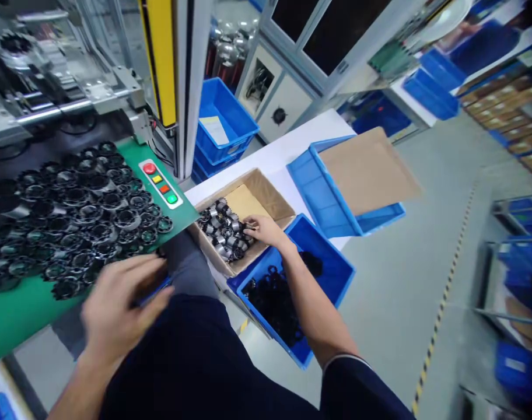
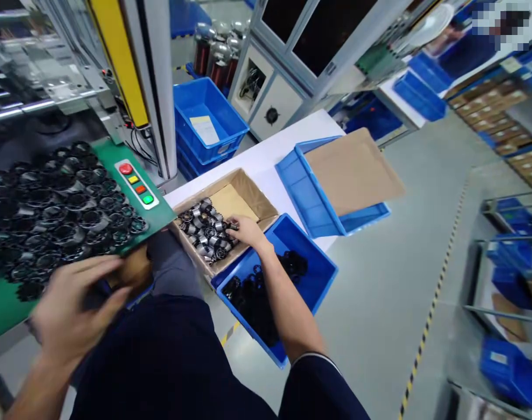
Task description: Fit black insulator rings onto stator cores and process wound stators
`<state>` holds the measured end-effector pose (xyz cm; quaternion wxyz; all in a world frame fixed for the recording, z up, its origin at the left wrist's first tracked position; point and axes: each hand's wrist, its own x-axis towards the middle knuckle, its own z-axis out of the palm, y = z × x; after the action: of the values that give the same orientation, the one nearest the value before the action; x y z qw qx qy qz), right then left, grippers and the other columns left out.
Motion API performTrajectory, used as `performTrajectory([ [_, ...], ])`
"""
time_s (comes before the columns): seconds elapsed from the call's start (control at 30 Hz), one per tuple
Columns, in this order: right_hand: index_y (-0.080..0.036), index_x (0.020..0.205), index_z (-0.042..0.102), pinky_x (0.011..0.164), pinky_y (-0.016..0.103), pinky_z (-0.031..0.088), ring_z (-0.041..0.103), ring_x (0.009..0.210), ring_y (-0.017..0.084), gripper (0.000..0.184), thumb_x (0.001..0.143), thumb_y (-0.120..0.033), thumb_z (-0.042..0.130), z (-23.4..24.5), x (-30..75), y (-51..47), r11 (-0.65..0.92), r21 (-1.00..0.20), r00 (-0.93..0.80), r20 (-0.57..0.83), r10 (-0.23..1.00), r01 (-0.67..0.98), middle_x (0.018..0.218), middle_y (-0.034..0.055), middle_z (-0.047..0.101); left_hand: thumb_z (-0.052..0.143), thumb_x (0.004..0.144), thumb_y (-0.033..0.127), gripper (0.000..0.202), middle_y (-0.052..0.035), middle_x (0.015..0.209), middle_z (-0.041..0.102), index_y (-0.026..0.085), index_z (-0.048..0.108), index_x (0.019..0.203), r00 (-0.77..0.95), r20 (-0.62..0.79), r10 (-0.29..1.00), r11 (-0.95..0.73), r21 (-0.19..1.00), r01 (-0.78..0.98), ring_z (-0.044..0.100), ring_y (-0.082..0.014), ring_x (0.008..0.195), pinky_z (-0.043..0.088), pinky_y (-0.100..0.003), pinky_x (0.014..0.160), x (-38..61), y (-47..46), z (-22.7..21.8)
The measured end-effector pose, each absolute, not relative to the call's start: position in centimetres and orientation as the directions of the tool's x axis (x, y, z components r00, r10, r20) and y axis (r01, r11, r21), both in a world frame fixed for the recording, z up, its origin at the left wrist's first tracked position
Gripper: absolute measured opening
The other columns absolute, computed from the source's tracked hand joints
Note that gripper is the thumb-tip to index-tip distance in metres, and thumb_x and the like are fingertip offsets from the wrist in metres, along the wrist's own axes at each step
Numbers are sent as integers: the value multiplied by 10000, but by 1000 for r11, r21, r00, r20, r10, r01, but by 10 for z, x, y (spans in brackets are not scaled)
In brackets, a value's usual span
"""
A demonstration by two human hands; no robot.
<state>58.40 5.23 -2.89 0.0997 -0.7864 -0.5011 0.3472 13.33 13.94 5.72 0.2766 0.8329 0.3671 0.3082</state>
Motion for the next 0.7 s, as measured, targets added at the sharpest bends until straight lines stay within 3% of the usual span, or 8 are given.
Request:
performTrajectory([
  [0.03,-183,1471,780,1125,537,721,810,1303,297,417,1161,-453,846,-38,587,62,-467,-504,232,-461,857,727,1481,127,798,877,1077,468,371,-50,1387,873,426,823,1442,688,318,652,-676,655,337,840,-351,1271,714,-540,1123,175,140,52],
  [0.1,-183,1475,778,1108,525,727,815,1279,289,421,1158,-452,849,-51,589,76,-438,-510,176,-482,859,741,1470,124,800,682,1199,384,288,-93,1411,875,316,830,1436,855,201,478,-742,613,271,818,-323,1344,671,-512,1205,261,153,38],
  [0.2,-184,1477,777,1105,523,727,813,1280,289,421,1157,-449,851,-60,589,81,-407,-500,146,-480,865,764,1472,123,799,617,1187,273,316,-135,1432,872,233,855,1391,926,68,370,-785,556,273,766,-357,1419,622,-535,1231,372,189,8],
  [0.3,-186,1470,779,1123,534,718,805,1299,295,421,1152,-450,856,-59,601,75,-435,-450,222,-451,865,780,1476,123,796,587,1166,185,344,-190,1457,851,159,855,1380,955,-60,292,-832,477,284,715,-383,1493,551,-577,1283,446,216,-26],
  [0.4,-195,1517,757,1159,563,699,783,1349,315,458,1154,-461,845,-61,625,73,-539,-360,401,-392,828,761,1542,136,764,735,1157,292,234,-156,1434,844,155,851,1307,961,-183,206,-877,401,264,704,-353,1508,468,-603,1370,483,227,-58],
  [0.5,-201,1565,734,1181,579,687,767,1385,328,486,1161,-454,832,-68,645,83,-619,-291,515,-362,777,729,1612,149,727,823,1137,471,318,-127,1383,844,168,844,1230,942,-290,169,-908,325,263,717,-344,1483,412,-641,1416,496,230,-80],
  [0.7,-205,1595,719,1216,601,665,751,1426,341,498,1169,-443,820,-71,656,92,-553,-291,431,-389,814,780,1624,150,723,836,1126,464,291,-112,1331,857,182,854,1198,932,-339,128,-928,291,234,736,-332,1438,432,-610,1397,500,237,-88],
])
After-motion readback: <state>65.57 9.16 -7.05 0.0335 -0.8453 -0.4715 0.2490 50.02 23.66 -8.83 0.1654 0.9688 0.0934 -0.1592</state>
